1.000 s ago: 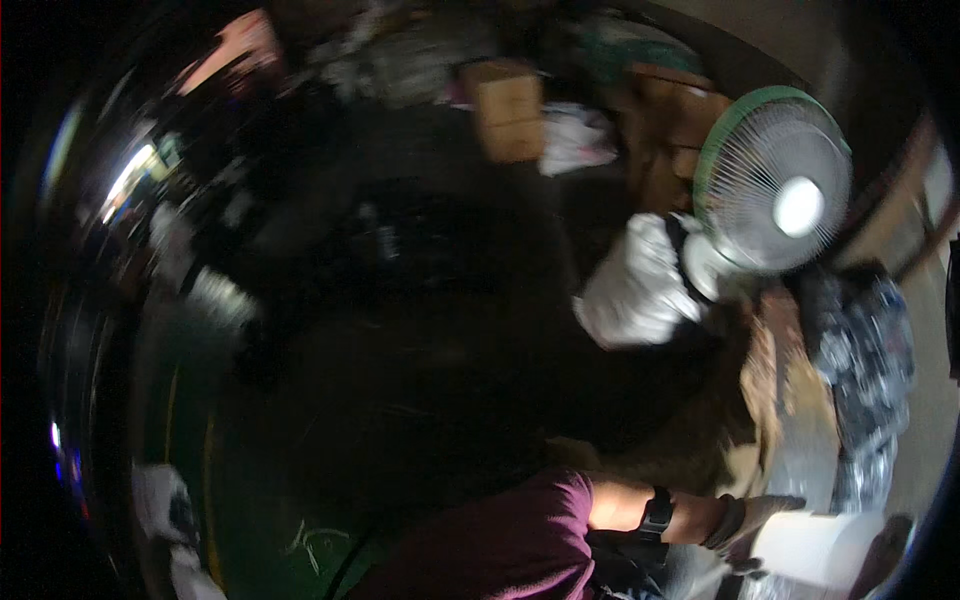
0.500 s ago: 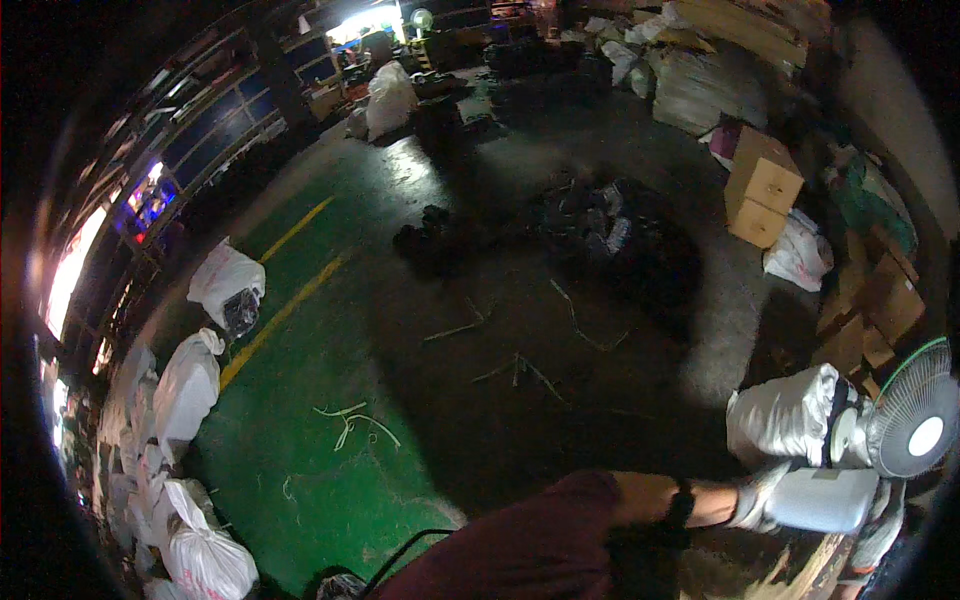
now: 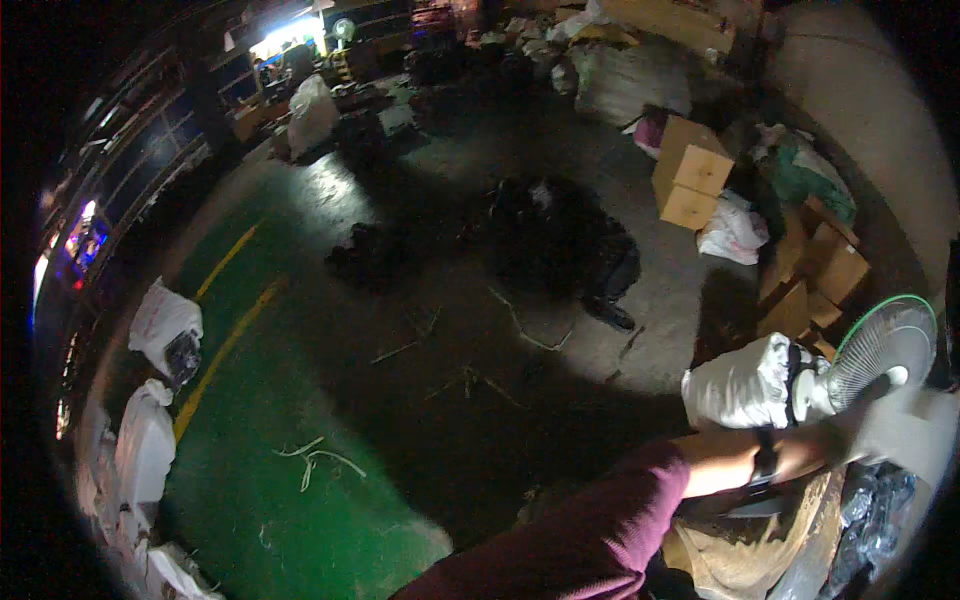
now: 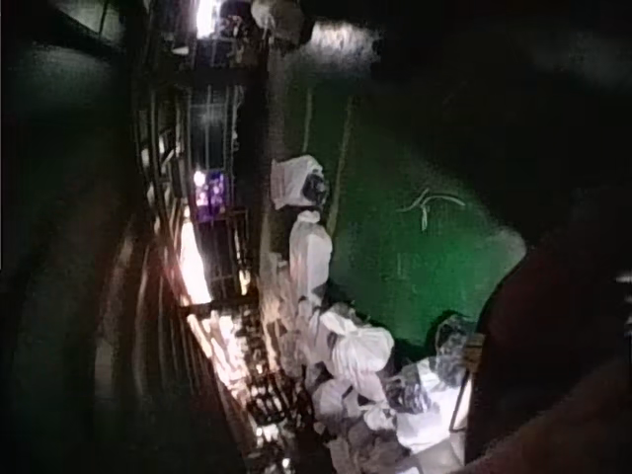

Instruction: Applying a liquid glue or primer to shoe soles using a brush in a manufacturing setting.

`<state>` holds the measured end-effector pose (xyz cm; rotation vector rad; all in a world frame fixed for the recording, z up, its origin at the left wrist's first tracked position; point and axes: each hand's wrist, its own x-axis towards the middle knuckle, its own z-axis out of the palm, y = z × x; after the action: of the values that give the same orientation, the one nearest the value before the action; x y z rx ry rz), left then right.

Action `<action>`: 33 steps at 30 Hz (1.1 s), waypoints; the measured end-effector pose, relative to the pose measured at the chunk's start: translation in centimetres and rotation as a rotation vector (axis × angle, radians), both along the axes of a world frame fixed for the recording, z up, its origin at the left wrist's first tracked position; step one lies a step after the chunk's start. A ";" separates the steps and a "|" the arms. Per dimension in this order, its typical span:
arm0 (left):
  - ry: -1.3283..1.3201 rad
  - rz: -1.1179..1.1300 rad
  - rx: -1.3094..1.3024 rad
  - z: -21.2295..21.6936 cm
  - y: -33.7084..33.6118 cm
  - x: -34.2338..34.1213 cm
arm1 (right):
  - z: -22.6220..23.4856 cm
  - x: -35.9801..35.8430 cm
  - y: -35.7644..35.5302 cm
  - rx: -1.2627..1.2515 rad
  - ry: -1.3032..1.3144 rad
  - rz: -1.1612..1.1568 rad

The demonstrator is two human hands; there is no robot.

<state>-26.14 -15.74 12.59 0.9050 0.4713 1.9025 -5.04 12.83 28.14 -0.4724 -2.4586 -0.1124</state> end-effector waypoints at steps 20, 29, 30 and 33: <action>-0.308 -0.601 0.052 -2.0 7.6 13.8 | -2.7 12.2 -11.3 0.080 -0.052 -0.550; 0.010 -0.372 0.389 7.8 11.2 18.1 | 16.6 28.3 -22.1 0.419 0.056 -0.761; -0.051 -0.422 0.419 7.1 10.0 17.3 | 17.4 29.1 -23.1 0.416 0.065 -0.765; -0.160 -0.689 0.411 4.4 11.4 20.0 | 8.7 29.8 -17.7 0.422 -0.083 -0.908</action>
<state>-6.13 -4.34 17.02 0.9997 -0.3186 1.4220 24.72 -4.88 36.87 -1.3522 -2.0173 -1.0015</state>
